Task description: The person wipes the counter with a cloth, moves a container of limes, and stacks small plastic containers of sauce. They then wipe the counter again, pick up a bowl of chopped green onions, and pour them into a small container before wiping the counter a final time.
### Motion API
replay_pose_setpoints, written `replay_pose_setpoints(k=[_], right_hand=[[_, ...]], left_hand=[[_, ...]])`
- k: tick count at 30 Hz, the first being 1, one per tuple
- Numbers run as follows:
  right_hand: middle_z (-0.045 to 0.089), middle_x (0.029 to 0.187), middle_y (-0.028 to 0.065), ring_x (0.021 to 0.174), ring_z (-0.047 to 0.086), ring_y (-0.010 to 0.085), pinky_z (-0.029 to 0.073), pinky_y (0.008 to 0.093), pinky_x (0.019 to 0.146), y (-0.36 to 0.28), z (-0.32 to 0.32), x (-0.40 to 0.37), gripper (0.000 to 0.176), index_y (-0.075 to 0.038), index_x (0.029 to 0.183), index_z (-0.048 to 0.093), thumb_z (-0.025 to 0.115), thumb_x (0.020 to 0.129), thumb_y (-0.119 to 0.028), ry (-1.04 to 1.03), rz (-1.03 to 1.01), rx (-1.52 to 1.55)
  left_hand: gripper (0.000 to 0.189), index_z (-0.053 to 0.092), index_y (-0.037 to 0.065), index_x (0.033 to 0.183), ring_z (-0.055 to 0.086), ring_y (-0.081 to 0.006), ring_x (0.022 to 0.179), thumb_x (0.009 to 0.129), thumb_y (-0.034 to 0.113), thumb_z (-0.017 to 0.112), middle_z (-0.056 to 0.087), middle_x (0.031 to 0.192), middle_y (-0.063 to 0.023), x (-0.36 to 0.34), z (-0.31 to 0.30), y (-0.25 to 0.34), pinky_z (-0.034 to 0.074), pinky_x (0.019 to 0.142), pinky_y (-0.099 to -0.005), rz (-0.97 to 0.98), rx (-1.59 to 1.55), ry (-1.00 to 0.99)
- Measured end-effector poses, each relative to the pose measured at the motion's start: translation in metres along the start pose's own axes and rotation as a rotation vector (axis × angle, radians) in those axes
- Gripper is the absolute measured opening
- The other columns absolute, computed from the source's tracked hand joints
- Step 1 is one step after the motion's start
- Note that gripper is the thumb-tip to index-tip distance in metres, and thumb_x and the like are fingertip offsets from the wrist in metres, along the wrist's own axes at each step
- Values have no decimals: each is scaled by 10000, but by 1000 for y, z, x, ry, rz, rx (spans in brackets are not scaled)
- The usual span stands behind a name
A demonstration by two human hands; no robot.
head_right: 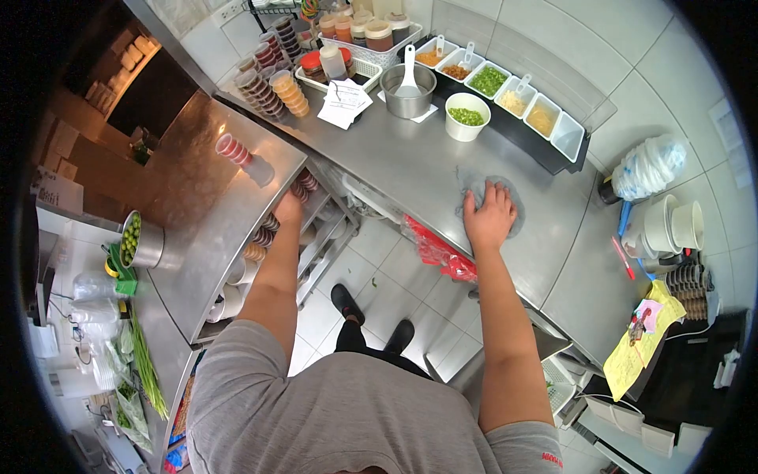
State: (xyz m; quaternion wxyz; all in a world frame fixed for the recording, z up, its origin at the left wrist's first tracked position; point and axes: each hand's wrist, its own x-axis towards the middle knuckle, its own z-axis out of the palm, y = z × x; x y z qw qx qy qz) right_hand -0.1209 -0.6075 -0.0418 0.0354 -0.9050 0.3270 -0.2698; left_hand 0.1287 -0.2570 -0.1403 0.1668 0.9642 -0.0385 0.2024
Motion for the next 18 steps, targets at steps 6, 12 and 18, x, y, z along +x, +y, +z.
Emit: replay_pose_setpoints(k=[6, 12, 18], right_hand=[[528, 1217, 140, 1189, 439, 301, 293, 458, 988, 0, 0, 0, 494, -57, 1176, 542, 556, 806, -384, 5, -6, 4], [533, 1209, 133, 1188, 440, 299, 294, 459, 987, 0, 0, 0, 491, -60, 1174, 542, 558, 805, -383, 13, -12, 8], [535, 1206, 138, 1183, 446, 296, 298, 456, 982, 0, 0, -1, 478, -64, 1161, 547, 565, 800, -376, 25, -14, 7]], left_hand=[[345, 541, 83, 1152, 485, -386, 1098, 839, 213, 481, 530, 1184, -186, -2, 10, -6, 391, 916, -474, 9, 17, 38], [329, 574, 70, 1094, 540, -394, 990, 856, 280, 486, 583, 1063, -195, 4, 18, -13, 410, 872, -488, 48, -15, 27], [343, 558, 111, 1140, 539, -386, 1007, 846, 283, 518, 572, 1103, -194, -12, 17, -12, 416, 878, -476, 21, -35, 18]])
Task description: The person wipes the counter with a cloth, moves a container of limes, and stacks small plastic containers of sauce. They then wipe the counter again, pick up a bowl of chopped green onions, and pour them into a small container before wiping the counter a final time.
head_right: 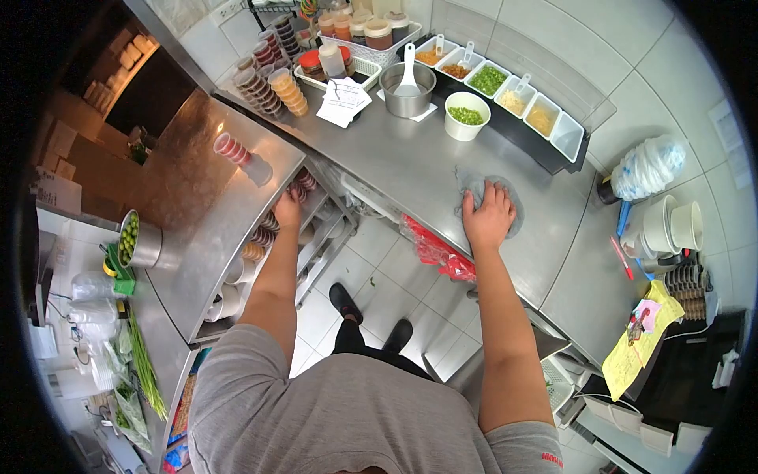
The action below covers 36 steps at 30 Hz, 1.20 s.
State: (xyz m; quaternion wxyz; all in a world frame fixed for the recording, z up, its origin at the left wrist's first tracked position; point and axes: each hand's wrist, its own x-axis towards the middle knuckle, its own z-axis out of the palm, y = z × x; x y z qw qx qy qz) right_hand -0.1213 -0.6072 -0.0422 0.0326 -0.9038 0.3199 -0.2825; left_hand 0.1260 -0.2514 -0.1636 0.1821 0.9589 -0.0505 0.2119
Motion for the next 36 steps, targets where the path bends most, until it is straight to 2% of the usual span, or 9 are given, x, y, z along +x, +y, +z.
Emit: replay_pose_setpoints(k=[6, 12, 15, 18, 24, 27, 30, 33, 36], right_hand=[[532, 1215, 137, 1184, 445, 296, 299, 452, 982, -1, -1, 1, 474, -63, 1152, 551, 569, 798, -376, 0, -4, 5], [533, 1214, 136, 1186, 444, 301, 299, 451, 984, -2, -3, 1, 468, -61, 1155, 549, 570, 800, -364, -2, -6, -3], [532, 1216, 134, 1185, 446, 303, 302, 453, 982, -2, -3, 1, 471, -61, 1162, 545, 570, 801, -362, -5, -5, -4], [531, 1214, 135, 1182, 448, 303, 307, 456, 978, -3, -3, 1, 477, -62, 1168, 543, 569, 802, -366, -9, -3, -4], [532, 1206, 137, 1181, 448, 302, 302, 458, 979, -4, -4, 1, 480, -59, 1168, 544, 569, 803, -371, -14, 10, -7], [528, 1211, 137, 1181, 447, 302, 296, 456, 982, -3, -3, 1, 482, -58, 1169, 545, 569, 804, -372, -15, 11, -4], [524, 1218, 137, 1180, 446, 301, 295, 452, 983, -3, -2, 1, 483, -58, 1169, 546, 568, 804, -373, -12, 11, -2], [522, 1223, 138, 1180, 446, 301, 297, 449, 981, -2, -1, 1, 482, -58, 1168, 547, 567, 804, -374, -13, 6, -6], [523, 1223, 139, 1181, 447, 301, 299, 447, 979, -1, 1, 0, 480, -59, 1166, 549, 567, 804, -374, -12, -2, -13]], left_hand=[[458, 463, 231, 1275, 509, -374, 1077, 825, 203, 543, 534, 1199, -173, -1, -7, 0, 402, 925, -460, 235, -57, -3], [452, 446, 234, 1284, 569, -353, 987, 842, 187, 525, 577, 1131, -169, 2, -15, 13, 444, 879, -449, 223, -119, -104], [429, 447, 233, 1281, 591, -348, 940, 859, 194, 512, 600, 1083, -168, 2, -9, 11, 463, 841, -449, 285, -151, 12], [389, 463, 217, 1260, 587, -360, 929, 873, 215, 504, 611, 1035, -181, 5, 0, 9, 468, 810, -456, 233, -207, -34], [321, 519, 151, 1183, 573, -384, 916, 914, 309, 443, 620, 943, -214, 10, 5, 24, 446, 798, -482, -10, -194, -178], [363, 540, 103, 1149, 562, -403, 934, 911, 358, 440, 614, 961, -227, 13, 7, 23, 429, 829, -484, 82, -287, -94], [417, 547, 59, 1135, 542, -412, 986, 897, 390, 460, 596, 1032, -239, 9, 15, 12, 417, 868, -461, 54, -297, -88], [465, 539, 39, 1151, 515, -410, 1051, 887, 416, 472, 571, 1102, -242, 12, 24, -5, 401, 907, -431, 29, -539, -166], [502, 526, 36, 1180, 498, -399, 1091, 880, 437, 482, 561, 1133, -233, 12, 24, -14, 384, 934, -417, -31, -485, -201]])
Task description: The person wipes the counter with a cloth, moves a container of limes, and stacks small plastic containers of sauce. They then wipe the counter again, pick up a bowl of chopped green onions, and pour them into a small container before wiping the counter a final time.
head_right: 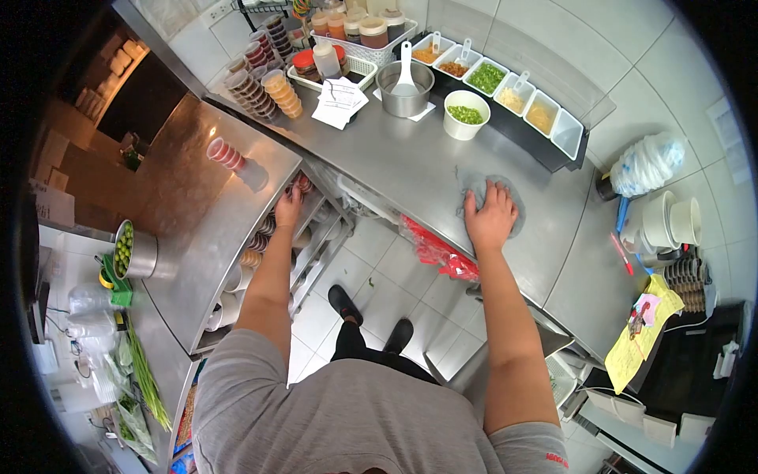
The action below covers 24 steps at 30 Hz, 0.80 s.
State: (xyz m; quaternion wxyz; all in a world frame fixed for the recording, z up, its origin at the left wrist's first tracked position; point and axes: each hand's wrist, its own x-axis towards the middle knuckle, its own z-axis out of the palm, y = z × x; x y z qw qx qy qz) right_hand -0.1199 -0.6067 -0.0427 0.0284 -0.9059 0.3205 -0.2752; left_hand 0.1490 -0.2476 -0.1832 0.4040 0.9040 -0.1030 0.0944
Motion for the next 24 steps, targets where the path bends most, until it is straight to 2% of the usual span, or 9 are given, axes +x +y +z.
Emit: replay_pose_setpoints(k=[3, 6, 9, 12, 15, 18, 21, 24], right_hand=[[528, 1218, 139, 1177, 451, 301, 301, 446, 976, 0, 0, 0, 478, -58, 1163, 550, 569, 804, -373, 4, -2, -9], [533, 1213, 138, 1171, 457, 302, 304, 447, 973, -2, -2, 1, 477, -57, 1161, 551, 571, 804, -373, 3, 0, -9], [536, 1210, 141, 1166, 462, 303, 307, 450, 971, 0, 1, 0, 479, -56, 1161, 551, 572, 804, -375, 10, -9, -10], [538, 1207, 144, 1162, 466, 304, 308, 452, 970, 1, 2, 0, 482, -56, 1162, 550, 574, 803, -376, 16, -10, -15], [539, 1206, 146, 1162, 466, 304, 307, 453, 971, -1, -1, 1, 483, -59, 1167, 548, 575, 803, -376, 4, -3, -16], [535, 1211, 146, 1167, 461, 302, 306, 452, 972, -1, -1, 1, 486, -63, 1173, 545, 574, 802, -376, -1, 2, -11], [531, 1216, 146, 1172, 456, 301, 305, 451, 975, -2, -2, 0, 488, -66, 1176, 543, 570, 803, -380, -6, 9, -4], [529, 1220, 146, 1175, 453, 301, 303, 449, 977, -2, -2, 1, 490, -65, 1177, 543, 566, 805, -383, -10, 9, -9]], left_hand=[[530, 526, 31, 1186, 504, -398, 1088, 872, 456, 492, 566, 1134, -225, 5, -3, -18, 386, 934, -415, -38, -54, -114], [545, 540, 28, 1174, 521, -383, 1077, 863, 473, 503, 571, 1137, -214, -4, -37, 17, 401, 920, -398, 96, 2, -137], [523, 559, 31, 1155, 547, -358, 1051, 856, 459, 529, 583, 1124, -200, 4, -30, -18, 428, 886, -387, 86, 77, -176], [628, 496, -54, 1191, 558, -319, 1020, 861, 479, 524, 582, 1099, -208, 8, -28, -30, 408, 909, -336, 95, -110, -305], [515, 467, 6, 1252, 549, -303, 1023, 879, 351, 555, 566, 1131, -187, 9, -39, -22, 407, 914, -345, 115, 58, -355], [438, 440, 94, 1302, 551, -282, 1002, 882, 143, 551, 548, 1160, -165, 11, -37, -6, 412, 913, -337, 292, -240, -472], [524, 433, 156, 1320, 567, -259, 963, 837, -31, 520, 552, 1151, -141, 8, -41, 19, 439, 880, -332, 683, 101, -228], [565, 439, 166, 1315, 585, -272, 915, 799, -41, 540, 560, 1138, -134, 4, -45, 28, 466, 834, -336, 654, 172, -174]])
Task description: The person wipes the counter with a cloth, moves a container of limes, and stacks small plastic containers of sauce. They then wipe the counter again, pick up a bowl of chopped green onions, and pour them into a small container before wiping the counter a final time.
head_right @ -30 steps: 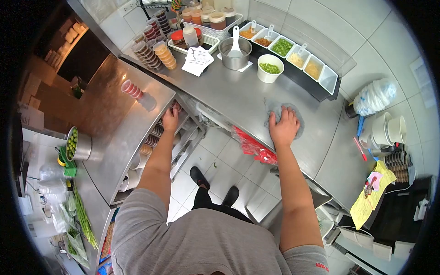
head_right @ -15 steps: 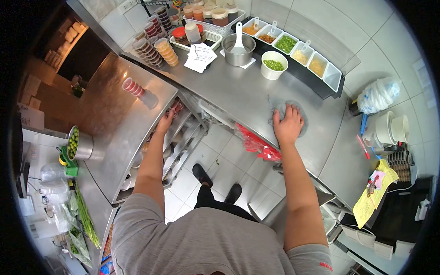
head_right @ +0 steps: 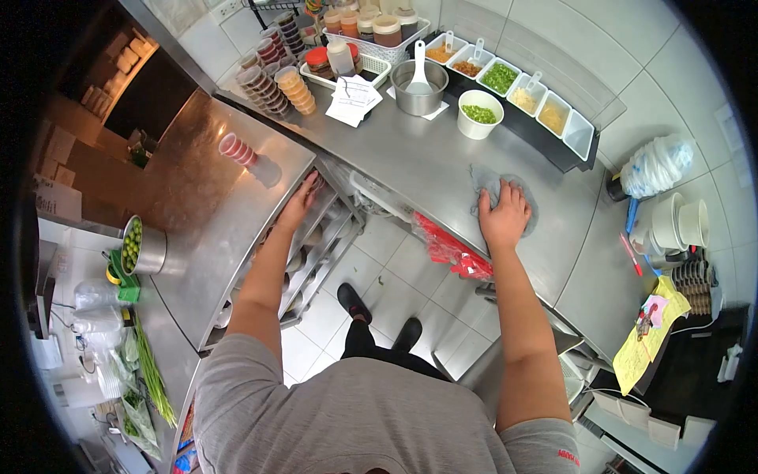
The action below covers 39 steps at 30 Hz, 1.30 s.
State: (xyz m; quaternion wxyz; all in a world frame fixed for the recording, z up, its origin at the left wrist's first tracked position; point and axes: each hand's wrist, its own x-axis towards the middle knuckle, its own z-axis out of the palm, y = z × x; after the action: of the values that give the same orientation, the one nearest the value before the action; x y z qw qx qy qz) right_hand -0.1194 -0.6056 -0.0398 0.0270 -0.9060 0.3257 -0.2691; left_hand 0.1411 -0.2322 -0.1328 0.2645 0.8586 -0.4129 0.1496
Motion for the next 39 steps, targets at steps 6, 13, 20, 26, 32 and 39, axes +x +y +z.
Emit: replay_pose_setpoints(k=[6, 13, 20, 26, 32, 39], right_hand=[[528, 1222, 144, 1174, 454, 302, 303, 447, 976, 3, 3, -1, 485, -64, 1177, 541, 560, 810, -380, 3, -7, -4], [529, 1218, 138, 1168, 458, 300, 310, 443, 970, 0, 1, 0, 477, -63, 1167, 545, 564, 808, -378, 11, -13, -9], [532, 1211, 135, 1171, 455, 299, 308, 447, 974, 1, 1, -1, 477, -64, 1170, 541, 564, 807, -373, 23, -16, -17], [523, 1226, 141, 1182, 446, 303, 301, 454, 981, -1, -3, 0, 477, -66, 1173, 537, 548, 814, -381, -9, 1, 3], [517, 1235, 143, 1190, 439, 307, 300, 452, 984, 1, -2, -1, 490, -64, 1181, 532, 535, 820, -396, -27, -3, -4], [502, 1255, 150, 1203, 425, 321, 289, 453, 996, 3, 0, -3, 507, -58, 1209, 513, 533, 828, -392, -37, -24, -4]], left_hand=[[506, 493, 181, 1262, 555, -315, 967, 780, 68, 597, 578, 1054, -181, 0, 2, 20, 431, 876, -396, -279, -53, -8], [556, 471, 213, 1277, 550, -344, 966, 753, 108, 625, 501, 1151, -189, -1, 8, 54, 446, 823, -436, -445, 34, 35], [586, 424, 258, 1314, 519, -352, 1029, 778, 141, 629, 458, 1177, -195, -28, 28, 76, 420, 837, -478, -548, -19, -66], [571, 441, 249, 1303, 540, -357, 953, 780, 125, 633, 485, 1103, -202, -44, -17, 127, 438, 806, -436, -304, -28, 135], [530, 456, 254, 1294, 528, -383, 994, 803, 115, 600, 477, 1148, -246, -36, -122, 114, 441, 812, -441, -398, 214, 332], [494, 469, 244, 1284, 546, -382, 947, 828, 68, 546, 476, 1135, -247, -36, -149, 17, 458, 797, -449, -508, 344, 372]])
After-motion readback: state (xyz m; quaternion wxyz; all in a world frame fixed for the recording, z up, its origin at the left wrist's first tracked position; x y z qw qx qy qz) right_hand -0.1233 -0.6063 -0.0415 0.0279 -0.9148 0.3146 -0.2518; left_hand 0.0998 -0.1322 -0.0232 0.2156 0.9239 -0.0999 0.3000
